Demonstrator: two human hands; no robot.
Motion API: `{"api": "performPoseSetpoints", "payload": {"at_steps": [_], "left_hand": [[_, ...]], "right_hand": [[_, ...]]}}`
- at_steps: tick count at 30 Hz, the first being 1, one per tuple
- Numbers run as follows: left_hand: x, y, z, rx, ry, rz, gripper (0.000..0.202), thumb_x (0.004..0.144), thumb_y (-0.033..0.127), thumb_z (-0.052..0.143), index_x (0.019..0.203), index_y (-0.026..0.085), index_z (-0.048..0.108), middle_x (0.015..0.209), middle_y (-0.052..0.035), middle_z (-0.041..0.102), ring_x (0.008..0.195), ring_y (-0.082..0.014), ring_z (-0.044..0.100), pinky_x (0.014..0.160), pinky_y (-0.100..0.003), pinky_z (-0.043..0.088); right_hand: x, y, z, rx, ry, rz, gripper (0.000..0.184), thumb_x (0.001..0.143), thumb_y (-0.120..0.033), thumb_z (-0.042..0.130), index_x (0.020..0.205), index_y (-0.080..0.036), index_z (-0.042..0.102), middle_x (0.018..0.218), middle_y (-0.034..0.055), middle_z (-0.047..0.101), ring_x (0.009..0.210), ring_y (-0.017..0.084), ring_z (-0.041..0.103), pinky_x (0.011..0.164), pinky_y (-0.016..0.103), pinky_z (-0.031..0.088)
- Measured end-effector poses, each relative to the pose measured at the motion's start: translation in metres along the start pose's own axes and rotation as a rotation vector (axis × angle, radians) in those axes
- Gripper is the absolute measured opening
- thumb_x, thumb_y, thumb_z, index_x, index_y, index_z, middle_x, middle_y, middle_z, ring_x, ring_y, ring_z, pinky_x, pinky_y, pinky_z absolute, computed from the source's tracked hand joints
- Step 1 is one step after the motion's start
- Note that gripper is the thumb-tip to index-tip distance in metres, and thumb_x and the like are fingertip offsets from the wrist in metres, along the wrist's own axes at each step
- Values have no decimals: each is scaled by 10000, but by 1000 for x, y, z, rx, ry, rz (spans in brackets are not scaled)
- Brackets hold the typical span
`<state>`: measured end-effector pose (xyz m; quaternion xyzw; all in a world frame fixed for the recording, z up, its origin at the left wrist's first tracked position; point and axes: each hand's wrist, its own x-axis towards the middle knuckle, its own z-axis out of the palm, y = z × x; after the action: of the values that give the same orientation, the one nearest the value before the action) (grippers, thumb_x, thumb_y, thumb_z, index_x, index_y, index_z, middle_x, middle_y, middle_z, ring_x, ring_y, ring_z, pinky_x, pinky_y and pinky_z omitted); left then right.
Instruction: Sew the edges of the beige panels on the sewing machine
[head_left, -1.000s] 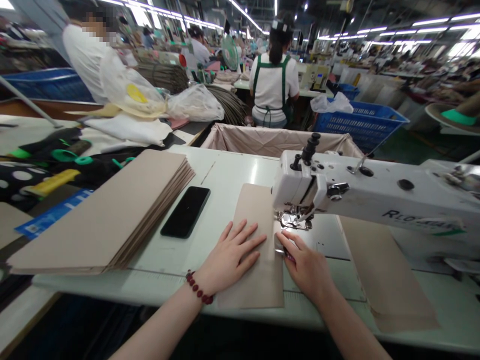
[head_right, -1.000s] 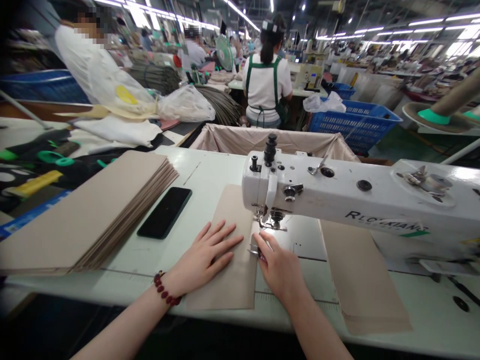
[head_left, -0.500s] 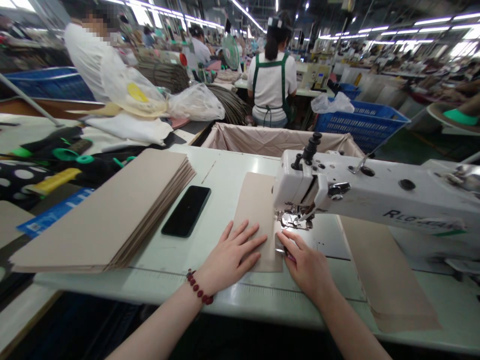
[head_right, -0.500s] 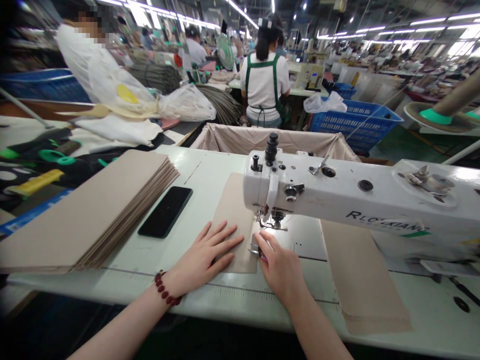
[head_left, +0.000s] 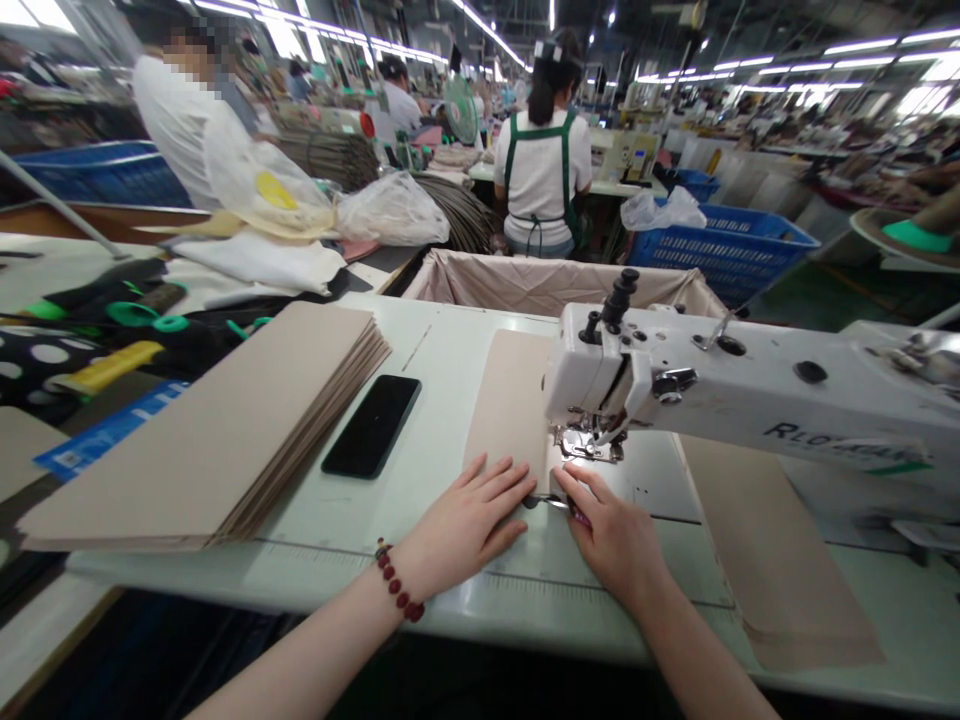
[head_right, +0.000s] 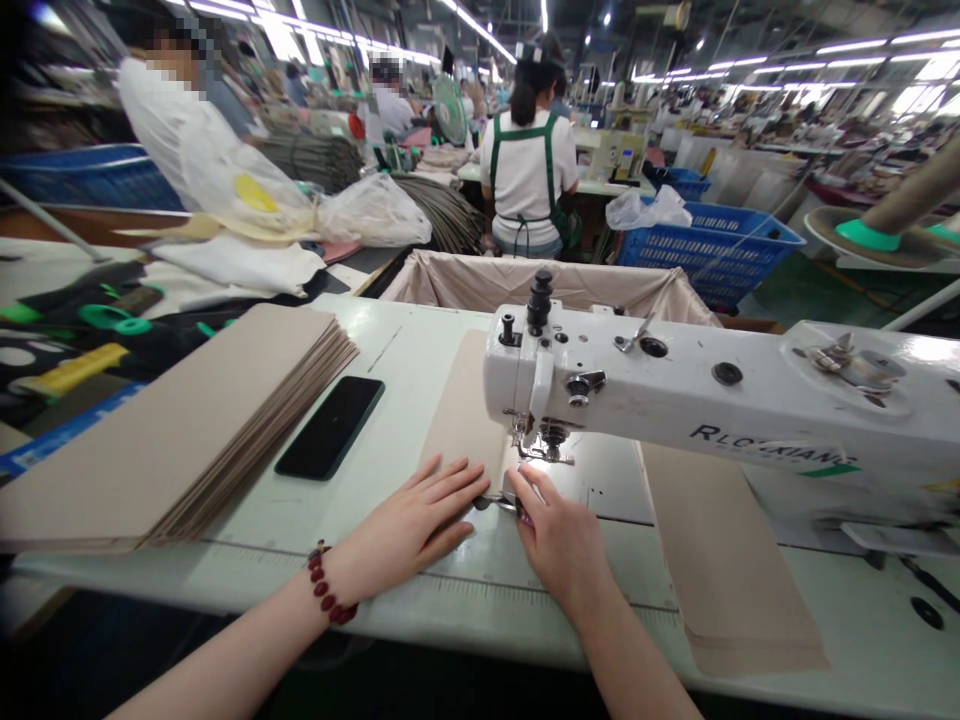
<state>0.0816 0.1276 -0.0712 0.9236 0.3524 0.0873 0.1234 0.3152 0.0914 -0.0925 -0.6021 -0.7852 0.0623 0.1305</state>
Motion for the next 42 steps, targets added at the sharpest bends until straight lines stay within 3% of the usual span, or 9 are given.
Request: {"api": "performPoseSetpoints", "payload": {"at_steps": [7, 17, 24, 29, 42], "left_hand": [[16, -12, 4, 7, 8, -17, 543, 993, 457, 376, 1487, 243, 299, 1528, -23, 322, 1412, -203, 282, 1168, -377, 220], [36, -26, 14, 25, 64, -55, 541, 997, 442, 368, 1489, 229, 290, 1538, -42, 297, 1422, -208, 256, 1166, -387, 204], [37, -26, 14, 17, 86, -52, 552, 1002, 446, 345, 1505, 239, 249, 1538, -37, 299, 1427, -211, 244, 1166, -403, 202], [37, -25, 13, 38, 101, -40, 505, 1006, 430, 345, 1487, 283, 295, 1544, -18, 282, 1437, -228, 210, 1167, -433, 183], [39, -26, 15, 38, 93, -40, 518, 1015, 417, 310, 1506, 266, 244, 1544, -10, 278, 1429, -208, 237, 1161, -410, 179]], "right_hand": [[1, -2, -2, -14, -3, 4, 575, 856, -155, 492, 1407, -309, 429, 1433, -2, 477, 980, 184, 656, 746, 295, 569], [0, 2, 2, -16, 4, -6, 553, 864, -163, 488, 1395, -312, 444, 1437, -2, 472, 945, 184, 663, 720, 303, 571], [1, 1, 0, 9, -8, -16, 560, 869, -164, 489, 1405, -315, 429, 1447, -11, 459, 950, 178, 660, 779, 294, 565], [1, 0, 1, -10, 6, -8, 552, 864, -155, 474, 1393, -310, 447, 1427, 4, 483, 918, 182, 669, 721, 293, 573], [1, 0, 0, -34, 21, -18, 559, 861, -186, 488, 1401, -324, 442, 1408, 14, 505, 876, 178, 678, 685, 283, 573]]}}
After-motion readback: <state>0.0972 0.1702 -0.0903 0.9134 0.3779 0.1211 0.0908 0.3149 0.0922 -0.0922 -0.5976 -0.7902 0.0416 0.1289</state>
